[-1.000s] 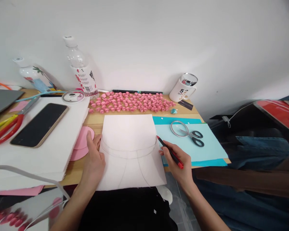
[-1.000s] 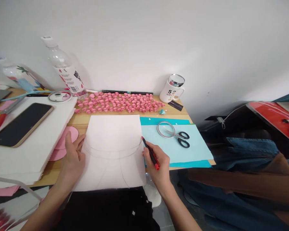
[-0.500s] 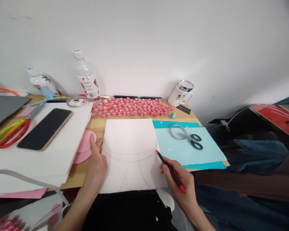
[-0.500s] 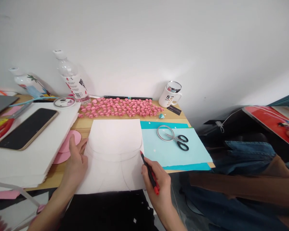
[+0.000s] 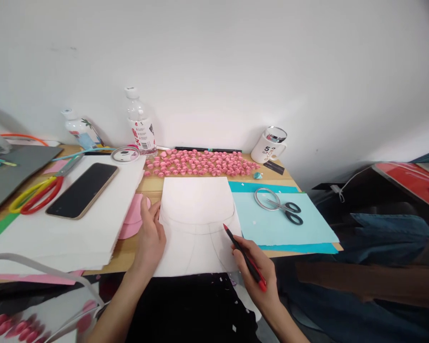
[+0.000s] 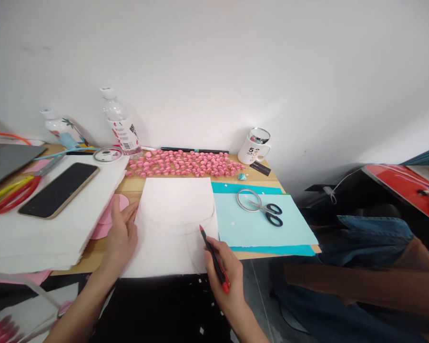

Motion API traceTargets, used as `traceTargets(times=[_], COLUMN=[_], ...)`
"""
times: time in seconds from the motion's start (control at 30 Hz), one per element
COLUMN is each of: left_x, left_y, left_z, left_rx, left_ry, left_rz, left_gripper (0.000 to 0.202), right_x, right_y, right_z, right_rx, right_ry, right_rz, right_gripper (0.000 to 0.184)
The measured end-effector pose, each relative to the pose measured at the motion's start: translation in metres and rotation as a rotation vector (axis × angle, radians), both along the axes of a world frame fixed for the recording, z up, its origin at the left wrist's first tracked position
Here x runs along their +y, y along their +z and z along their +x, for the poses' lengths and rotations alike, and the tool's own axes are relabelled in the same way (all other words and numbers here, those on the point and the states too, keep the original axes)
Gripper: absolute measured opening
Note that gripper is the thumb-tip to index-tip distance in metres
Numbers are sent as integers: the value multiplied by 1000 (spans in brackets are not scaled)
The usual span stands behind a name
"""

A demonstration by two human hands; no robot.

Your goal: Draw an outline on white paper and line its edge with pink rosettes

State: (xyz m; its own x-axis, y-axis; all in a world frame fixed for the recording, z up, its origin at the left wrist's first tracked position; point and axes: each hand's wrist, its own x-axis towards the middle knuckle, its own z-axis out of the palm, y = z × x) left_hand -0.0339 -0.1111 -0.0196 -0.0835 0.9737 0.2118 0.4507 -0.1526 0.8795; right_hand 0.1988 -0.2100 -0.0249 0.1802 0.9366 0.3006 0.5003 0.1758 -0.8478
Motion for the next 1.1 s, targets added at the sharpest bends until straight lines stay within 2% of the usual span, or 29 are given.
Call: traceTargets(times=[0.1, 0.27, 0.43, 0.5, 0.63, 0.7, 0.97, 1.1], left_x=[-6, -12, -8, -9, -12, -13, -15, -16], left_y=[-2, 5, 1, -4, -8, -6, -2, -1], left_z=[-9, -11, -9, -10, -11, -10, -10, -11], left_rx=[-102, -255, -247, -182, -57, -40, -62, -60], left_ry=[4, -68, -96, -106, -95, -87, 5, 57], left_rz=[-1, -66, -79, -114, -130, -126, -54, -59], left_gripper=[73, 76, 77, 76, 75, 75, 72, 73], right_x=[4, 4, 0, 3, 14, 19, 24, 24], right_y=[0, -1, -2, 1, 11, 15, 13, 12], right_z=[-4, -18, -33, -34, -34, -36, -44, -43], right_rx=[45, 83, 54, 40, 36, 43, 53, 24], right_ry=[-35, -154, -258, -218, 82, 176, 79, 92], right_rz=[-41, -48, -33, -27, -48, -63, -94, -92], right_gripper=[26, 28, 31, 29, 20, 17, 12, 14])
